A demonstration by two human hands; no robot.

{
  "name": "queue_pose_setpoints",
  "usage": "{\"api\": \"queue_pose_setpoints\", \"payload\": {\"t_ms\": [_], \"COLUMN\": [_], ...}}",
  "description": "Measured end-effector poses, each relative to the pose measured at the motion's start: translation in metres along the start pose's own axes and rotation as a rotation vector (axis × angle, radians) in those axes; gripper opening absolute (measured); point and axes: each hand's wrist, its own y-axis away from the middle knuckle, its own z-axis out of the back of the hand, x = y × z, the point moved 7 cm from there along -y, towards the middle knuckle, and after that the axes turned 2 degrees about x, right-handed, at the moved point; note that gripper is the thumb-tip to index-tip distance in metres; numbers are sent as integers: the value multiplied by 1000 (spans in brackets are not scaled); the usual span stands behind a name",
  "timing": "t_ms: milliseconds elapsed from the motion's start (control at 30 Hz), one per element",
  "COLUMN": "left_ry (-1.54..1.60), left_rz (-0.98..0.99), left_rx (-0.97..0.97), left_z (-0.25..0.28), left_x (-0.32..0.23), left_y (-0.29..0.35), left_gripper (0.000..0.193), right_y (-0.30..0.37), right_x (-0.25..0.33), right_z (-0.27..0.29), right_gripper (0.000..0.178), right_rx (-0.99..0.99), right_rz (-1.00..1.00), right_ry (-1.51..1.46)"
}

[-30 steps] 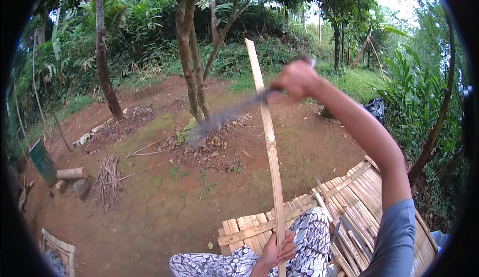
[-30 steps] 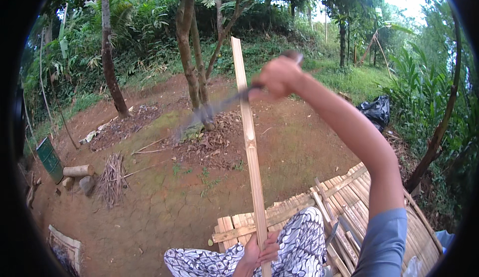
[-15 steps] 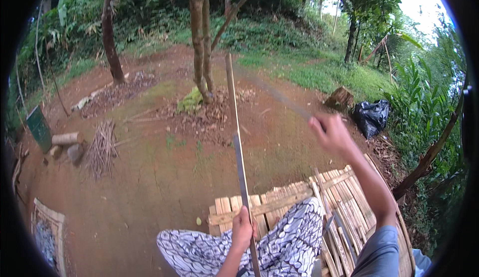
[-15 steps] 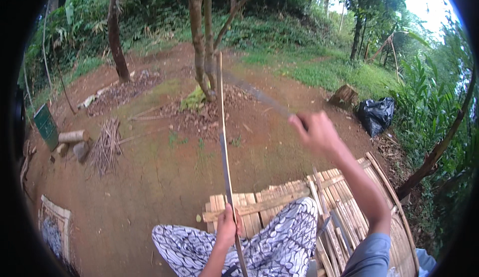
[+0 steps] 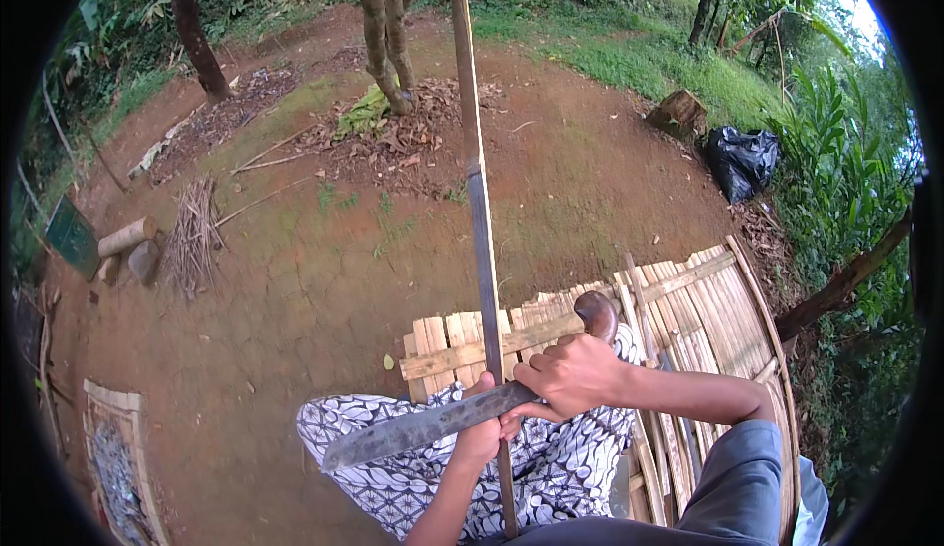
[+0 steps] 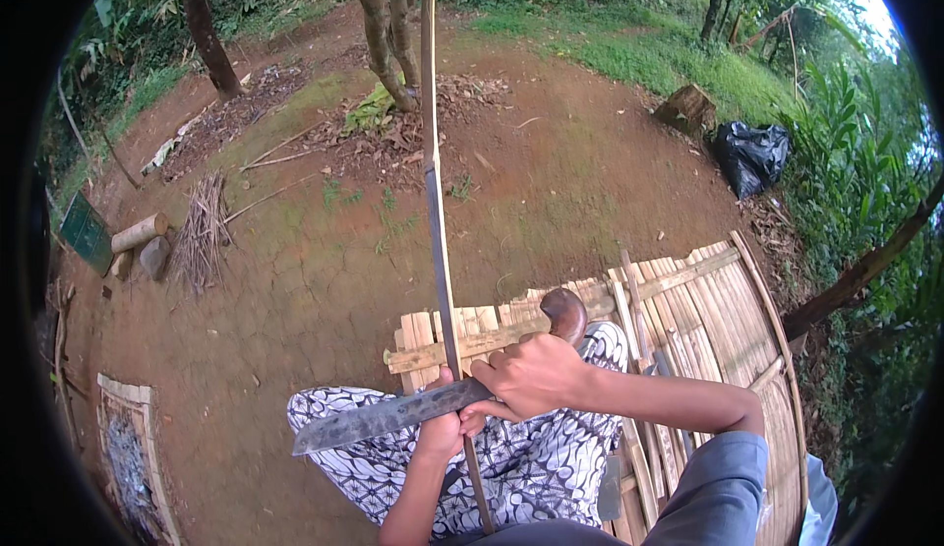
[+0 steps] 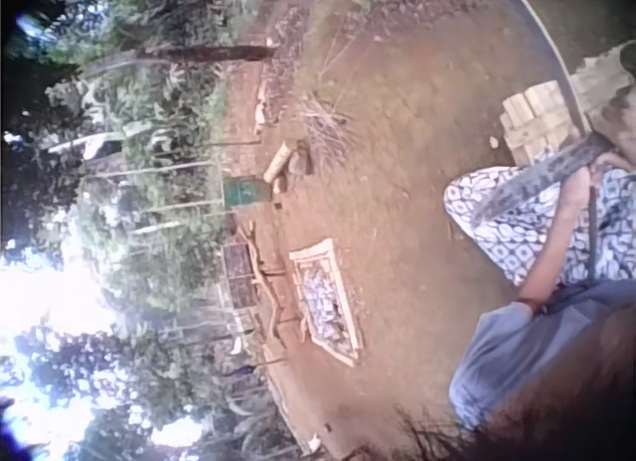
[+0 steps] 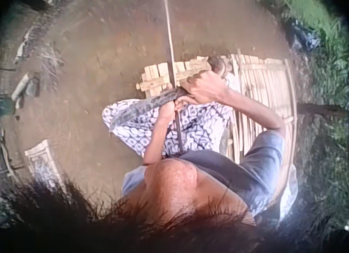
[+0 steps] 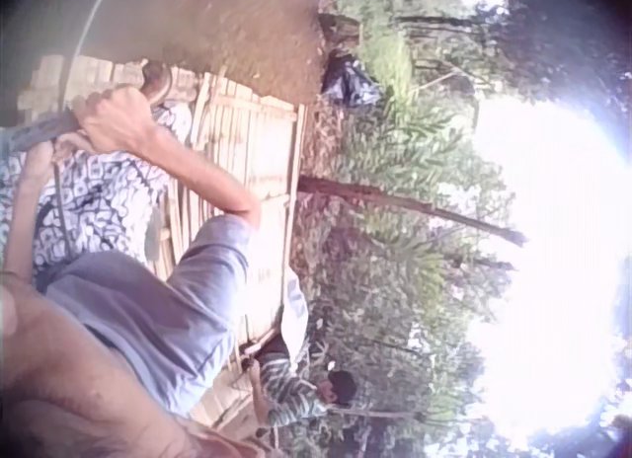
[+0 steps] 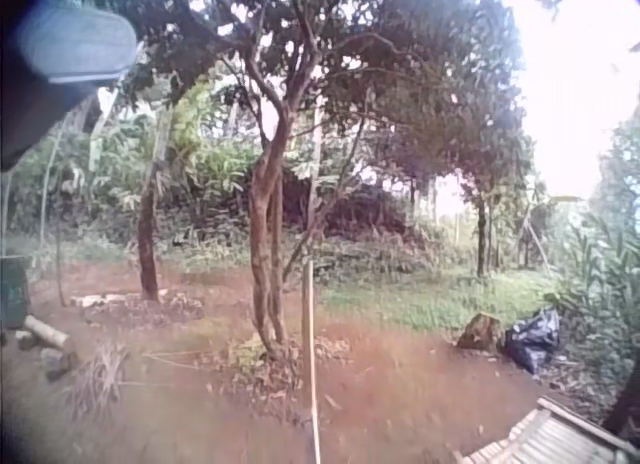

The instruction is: The person sits on a bamboo mat and uses a machete to shave and smooth a long bamboo stick. They hold the stick with one hand and repeatedly strike it with the machete to remove the outer layer and refine its shape.

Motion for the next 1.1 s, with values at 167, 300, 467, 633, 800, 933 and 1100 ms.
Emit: {"api": "queue_pose_setpoints", "payload": {"t_ms": [167, 300, 467, 633, 800, 933, 1100], "left_ry": [-11, -102, -138, -155, -225, -204, -248], "left_rz": [44, -59, -62, 8, -48, -75, -163], "left_rx": [-136, -184, -260, -263, -251, -189, -257], "left_z": [6, 5, 8, 14, 11, -3, -2], "left_x": [5, -12, -16, 4, 3, -11, -23], "left_y": [-2, 12, 4, -2, -3, -2, 5], "left_gripper": [53, 55, 51, 39, 46, 48, 49], "right_y": [-5, -6, -18, -4, -18, -21, -19], "right_x": [-14, -62, -118, -34, -41, -129, -136], "right_z": [-18, -12, 5, -28, -12, 26, 13], "right_gripper": [58, 59, 63, 60, 61, 55, 60], "right_rx": [-76, -80, -31, -18, 14, -249, -124], "right_rz": [10, -185, -439, -37, -12, -360, -477], "right_ry": [-32, 5, -96, -43, 157, 21, -176]}}
